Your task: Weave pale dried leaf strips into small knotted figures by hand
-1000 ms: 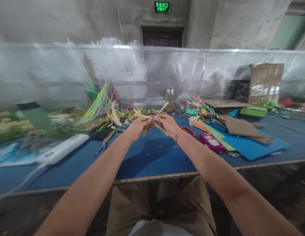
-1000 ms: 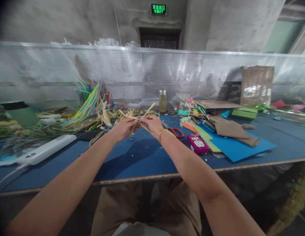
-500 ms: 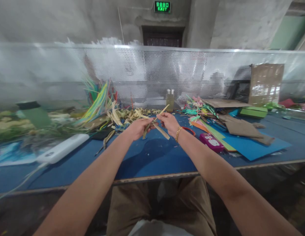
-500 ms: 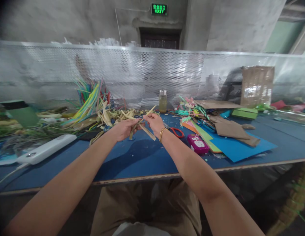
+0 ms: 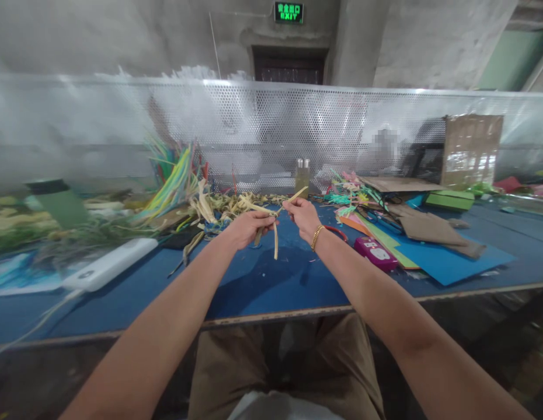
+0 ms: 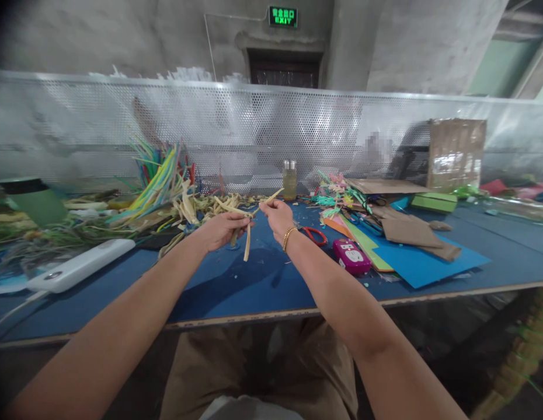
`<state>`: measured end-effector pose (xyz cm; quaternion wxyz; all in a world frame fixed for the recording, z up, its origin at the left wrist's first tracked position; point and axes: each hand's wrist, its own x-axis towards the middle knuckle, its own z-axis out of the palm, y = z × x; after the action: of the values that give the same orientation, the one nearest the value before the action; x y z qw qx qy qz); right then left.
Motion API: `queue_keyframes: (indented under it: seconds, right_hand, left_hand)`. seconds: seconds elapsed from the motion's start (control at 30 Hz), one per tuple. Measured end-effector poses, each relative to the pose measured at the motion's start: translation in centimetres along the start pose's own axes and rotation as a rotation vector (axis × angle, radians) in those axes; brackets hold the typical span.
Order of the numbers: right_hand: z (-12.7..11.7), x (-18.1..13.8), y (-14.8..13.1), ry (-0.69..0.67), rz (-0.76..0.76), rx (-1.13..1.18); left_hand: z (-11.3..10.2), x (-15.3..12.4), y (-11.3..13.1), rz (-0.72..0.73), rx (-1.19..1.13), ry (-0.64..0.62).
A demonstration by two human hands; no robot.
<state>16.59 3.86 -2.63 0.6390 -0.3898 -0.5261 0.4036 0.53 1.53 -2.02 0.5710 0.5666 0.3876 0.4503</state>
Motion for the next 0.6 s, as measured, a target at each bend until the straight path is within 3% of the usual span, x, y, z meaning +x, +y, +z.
queue_keyframes:
  seconds: [0.17,0.27,0.37,0.43,0.5,0.6]
  right_hand:
    - [-0.3,0.1,0.2,-0.007,-0.018,-0.113]
    - [-0.8,0.3,0.1,0.186,-0.119,-0.290]
    - [-1.4,0.1,-0.9,0.382,-0.337,-0.561]
    - [-1.6,-0.3,-1.9,0.351,-0.491,-0.704]
    - [-1.5,-0.8,-2.6,0.199,-0.600,-0.817]
    - [-1.1,-1.2,-3.0,0.010,-0.640,-0.908]
  left_hand:
    - [-0.4,0.3,-0.2,0.033,-0.027,0.014]
    - [-0.7,0.7,-0.5,0.066,-0.012,0.036]
    - [-0.9,0.7,-0.6,0.081,0.042,0.051]
    - [-0.9,0.6,-0.6,0.090,0.076,0.048]
    - [-0.7,0.4,-0.4,0.111,0.109,0.043]
    - [-0.2,0.0,-0.1,0.136,0.197,0.052]
